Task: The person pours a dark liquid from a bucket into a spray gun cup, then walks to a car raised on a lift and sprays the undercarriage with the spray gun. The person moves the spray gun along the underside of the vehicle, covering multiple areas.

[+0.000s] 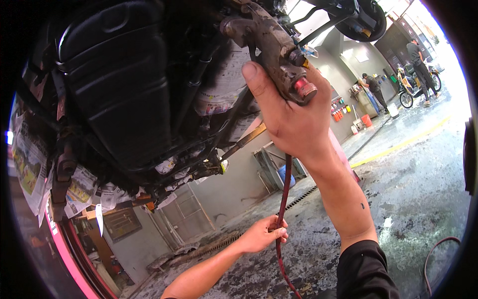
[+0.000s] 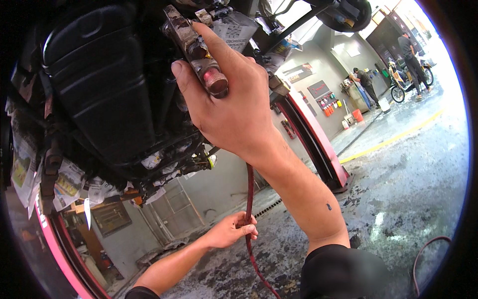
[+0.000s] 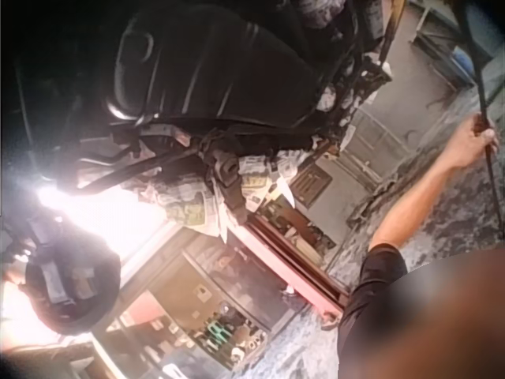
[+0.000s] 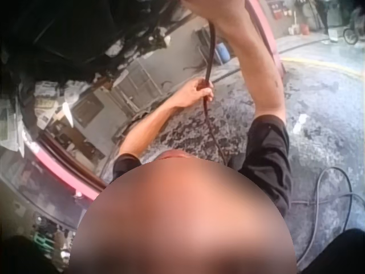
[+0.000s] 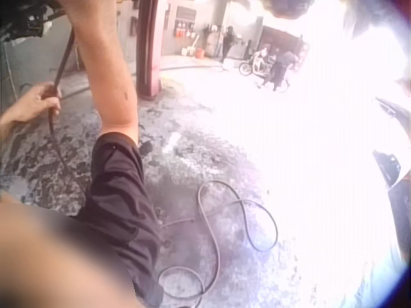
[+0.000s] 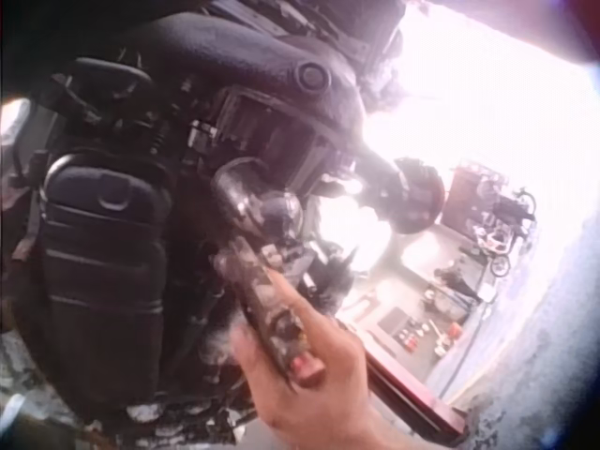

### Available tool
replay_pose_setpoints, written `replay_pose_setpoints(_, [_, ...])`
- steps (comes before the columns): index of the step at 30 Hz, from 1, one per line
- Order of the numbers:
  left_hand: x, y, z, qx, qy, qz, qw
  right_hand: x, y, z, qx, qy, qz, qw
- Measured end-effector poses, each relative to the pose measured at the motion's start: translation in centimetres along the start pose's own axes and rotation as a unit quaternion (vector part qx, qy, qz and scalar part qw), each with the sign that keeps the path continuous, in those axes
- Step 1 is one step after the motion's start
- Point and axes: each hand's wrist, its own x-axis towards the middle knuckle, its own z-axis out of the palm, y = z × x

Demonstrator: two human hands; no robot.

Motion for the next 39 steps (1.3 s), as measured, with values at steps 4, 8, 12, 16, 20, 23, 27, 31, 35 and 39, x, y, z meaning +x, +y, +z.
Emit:
replay_pose_setpoints(4, [0.1,-0.1,0.2,-0.013,-0.01,0.0,1.0,-0.1,-0.1,-0.3,-0.016,-0.014,0.014,1.0])
replay_pose_setpoints(8, [0.3,-0.7,0.7,0.0,-0.018,-0.009,1.0,-0.7,0.0,-0.8,-0.024,-0.021,0.028,0.999])
replay_pose_setpoints(12, [0.8,-1.7,1.3,-0.007,-0.031,-0.012,0.999,-1.2,0.0,-1.6,0.016,-0.027,0.078,0.996])
replay_pose_setpoints(16, [1.0,-2.1,1.3,-0.004,-0.037,-0.024,0.999,-1.7,-0.3,-2.1,0.063,-0.042,0.137,0.988])
replay_pose_setpoints(20, [1.0,-1.9,1.3,-0.004,-0.033,-0.02,0.999,-1.5,0.2,-1.8,0.067,-0.026,0.092,0.993])
replay_pose_setpoints(23, [0.9,-1.7,1.5,-0.009,-0.03,-0.013,0.999,-1.4,0.2,-1.8,0.062,-0.026,0.093,0.993])
replay_pose_setpoints(27, [0.5,-2.3,2.1,-0.023,-0.041,-0.014,0.999,-2.0,-0.5,-2.2,0.074,-0.038,0.17,0.982])
replay_pose_setpoints(31, [-0.5,-3.3,3.0,-0.026,-0.039,-0.02,0.999,-3.0,-1.0,-2.4,0.122,-0.05,0.206,0.97])
replay_pose_setpoints(35, [-1.8,-4.0,3.4,0.013,-0.028,-0.024,0.999,-3.7,-1.5,-1.5,0.121,-0.04,0.197,0.972])
replay_pose_setpoints(39, [-2.6,-4.0,3.3,-0.016,-0.026,-0.028,0.999,-3.6,-2.6,-1.1,0.093,-0.066,0.232,0.966])
